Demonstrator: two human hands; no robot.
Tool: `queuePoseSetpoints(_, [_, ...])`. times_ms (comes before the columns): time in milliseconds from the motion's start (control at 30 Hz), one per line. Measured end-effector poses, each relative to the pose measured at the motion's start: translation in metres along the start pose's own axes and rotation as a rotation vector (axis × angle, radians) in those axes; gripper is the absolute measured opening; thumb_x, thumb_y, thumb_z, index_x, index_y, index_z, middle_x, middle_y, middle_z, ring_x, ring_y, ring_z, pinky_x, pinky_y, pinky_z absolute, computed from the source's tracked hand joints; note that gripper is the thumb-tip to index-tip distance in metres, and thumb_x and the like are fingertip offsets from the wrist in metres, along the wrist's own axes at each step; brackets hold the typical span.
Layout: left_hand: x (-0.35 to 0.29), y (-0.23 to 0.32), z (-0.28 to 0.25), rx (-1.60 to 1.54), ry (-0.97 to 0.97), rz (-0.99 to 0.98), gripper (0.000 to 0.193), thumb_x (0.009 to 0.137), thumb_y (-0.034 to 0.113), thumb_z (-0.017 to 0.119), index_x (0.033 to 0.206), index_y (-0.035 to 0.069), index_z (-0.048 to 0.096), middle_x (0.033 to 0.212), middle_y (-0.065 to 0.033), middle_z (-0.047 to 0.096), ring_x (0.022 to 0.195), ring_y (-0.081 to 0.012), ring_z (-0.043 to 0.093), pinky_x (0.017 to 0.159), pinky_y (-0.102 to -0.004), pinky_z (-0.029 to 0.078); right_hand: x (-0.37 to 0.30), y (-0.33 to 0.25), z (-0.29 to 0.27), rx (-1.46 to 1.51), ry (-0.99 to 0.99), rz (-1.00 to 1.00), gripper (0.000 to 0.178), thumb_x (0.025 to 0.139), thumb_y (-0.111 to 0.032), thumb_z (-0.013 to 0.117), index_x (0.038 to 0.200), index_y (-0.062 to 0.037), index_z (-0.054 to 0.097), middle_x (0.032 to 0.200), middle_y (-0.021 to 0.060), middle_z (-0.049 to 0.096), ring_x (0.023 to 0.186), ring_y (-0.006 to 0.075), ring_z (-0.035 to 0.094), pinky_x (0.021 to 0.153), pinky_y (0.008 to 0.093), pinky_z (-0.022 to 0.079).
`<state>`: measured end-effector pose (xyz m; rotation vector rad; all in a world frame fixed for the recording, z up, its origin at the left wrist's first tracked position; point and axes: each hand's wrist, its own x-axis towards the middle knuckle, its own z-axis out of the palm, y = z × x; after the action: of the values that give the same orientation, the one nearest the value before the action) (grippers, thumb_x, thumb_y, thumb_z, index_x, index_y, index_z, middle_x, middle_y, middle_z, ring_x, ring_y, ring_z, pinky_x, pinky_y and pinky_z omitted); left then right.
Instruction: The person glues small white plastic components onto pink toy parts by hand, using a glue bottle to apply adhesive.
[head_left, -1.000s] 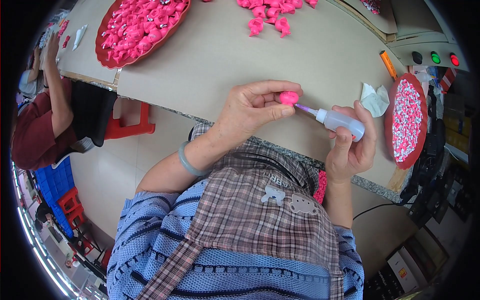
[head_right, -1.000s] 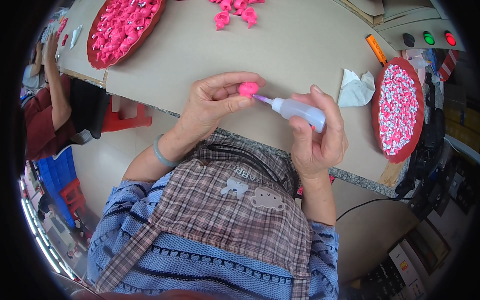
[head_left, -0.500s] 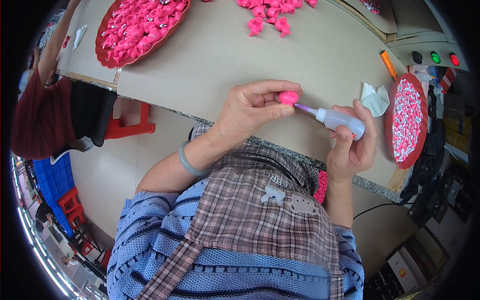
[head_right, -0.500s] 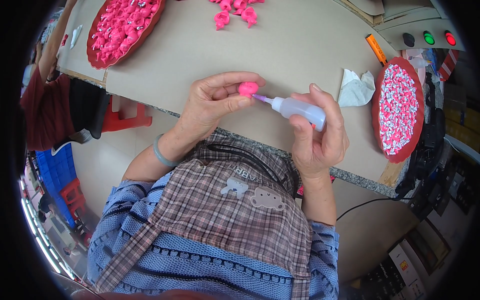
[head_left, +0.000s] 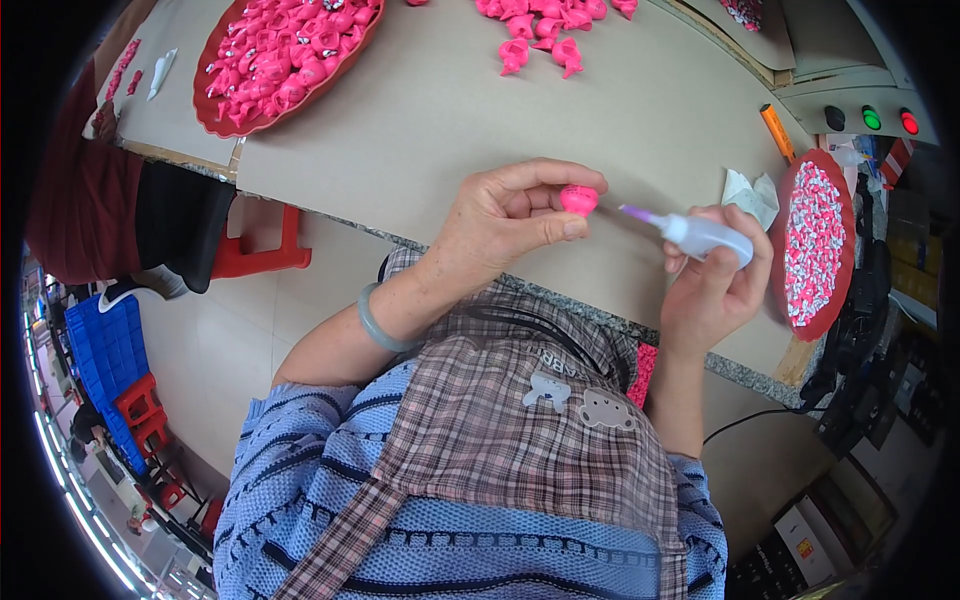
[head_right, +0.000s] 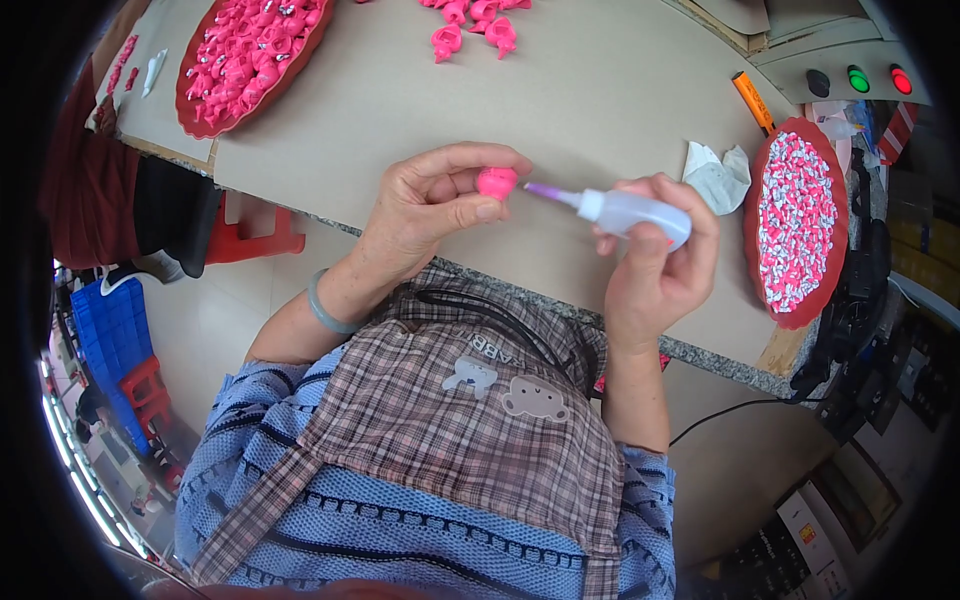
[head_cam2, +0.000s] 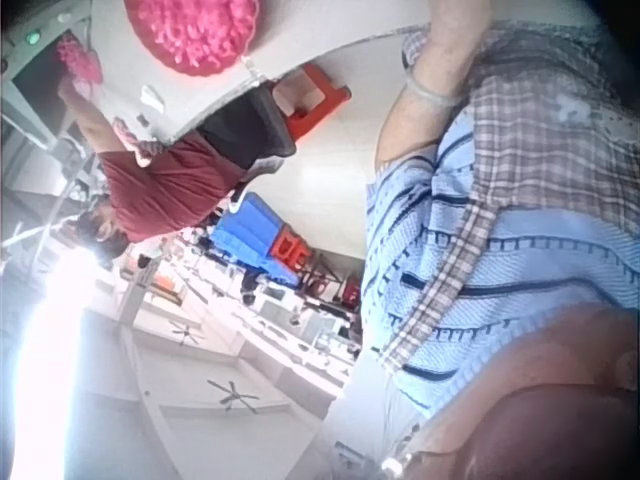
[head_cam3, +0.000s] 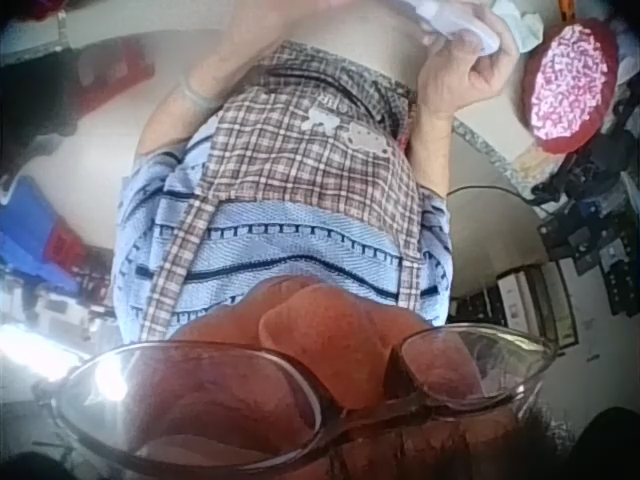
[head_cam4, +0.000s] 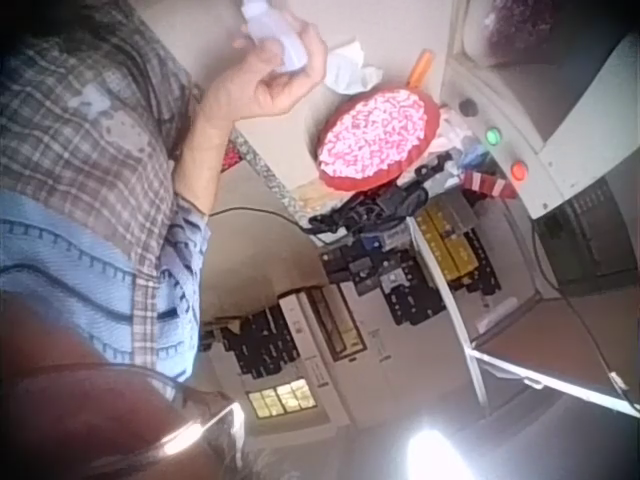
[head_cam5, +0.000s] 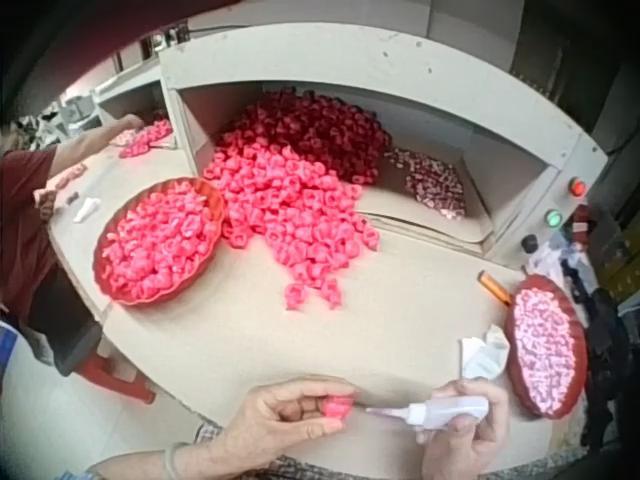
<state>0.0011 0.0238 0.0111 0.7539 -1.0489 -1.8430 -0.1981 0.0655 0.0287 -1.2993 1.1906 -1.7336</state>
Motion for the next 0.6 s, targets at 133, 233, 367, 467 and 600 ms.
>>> queuePoseSetpoints(133, [0.0, 0.002, -0.001, -0.054, -0.014, 0.015, 0.036, 0.085, -0.001, 0.065, 0.12, -0.004, 0.058, 0.124, -0.0189, 0.059, 0.105, -0.0172, 0.062, 0.088, -0.0285, 0.054, 0.01, 0.005, 0.001, 0.268, 0.016, 0.188, 0.031, 0.088, -0.006, 0.065, 0.114, -0.0019, 0.048, 0.104, 0.0171, 0.057, 0.078, 0.0193, 0.063, 0.065, 0.0285, 0.051])
queuePoseSetpoints(233, [0.001, 0.002, -0.001, -0.032, -0.025, -0.005, 0.037, 0.085, -0.001, 0.067, 0.121, -0.004, 0.059, 0.119, -0.0109, 0.062, 0.097, -0.0108, 0.062, 0.086, -0.0249, 0.054, 0.011, 0.005, -0.001, 0.312, -0.058, 0.365, 0.035, 0.083, 0.001, 0.067, 0.113, -0.002, 0.048, 0.096, 0.0126, 0.06, 0.085, 0.0183, 0.062, 0.074, 0.03, 0.052])
queuePoseSetpoints(367, [0.001, -0.002, -0.004, -0.03, -0.058, 0.006, 0.038, 0.086, 0.002, 0.065, 0.124, -0.003, 0.057, 0.124, -0.0144, 0.06, 0.102, -0.0142, 0.061, 0.089, -0.028, 0.053, 0.012, 0.008, 0.008, 0.302, -0.129, 0.504, 0.035, 0.082, 0.004, 0.067, 0.112, -0.0018, 0.05, 0.089, 0.0094, 0.061, 0.083, 0.0158, 0.061, 0.073, 0.0291, 0.052])
queuePoseSetpoints(467, [0.001, -0.001, -0.003, -0.044, -0.067, -0.001, 0.038, 0.086, 0.002, 0.065, 0.123, -0.003, 0.057, 0.123, -0.0145, 0.06, 0.102, -0.0153, 0.061, 0.089, -0.0288, 0.053, 0.013, 0.013, 0.009, 0.203, -0.229, 0.536, 0.033, 0.081, 0.003, 0.069, 0.111, -0.002, 0.057, 0.089, 0.0057, 0.061, 0.084, 0.0119, 0.06, 0.074, 0.0259, 0.05])
queuePoseSetpoints(600, [0.0, -0.001, -0.003, -0.157, -0.04, -0.037, 0.035, 0.085, -0.001, 0.067, 0.118, -0.003, 0.057, 0.117, -0.0119, 0.062, 0.098, -0.0145, 0.062, 0.088, -0.028, 0.053, 0.02, 0.008, 0.022, 0.013, -0.339, 0.498, 0.023, 0.078, -0.003, 0.075, 0.1, -0.0014, 0.067, 0.092, 0.0009, 0.061, 0.085, 0.0103, 0.059, 0.075, 0.0227, 0.048])
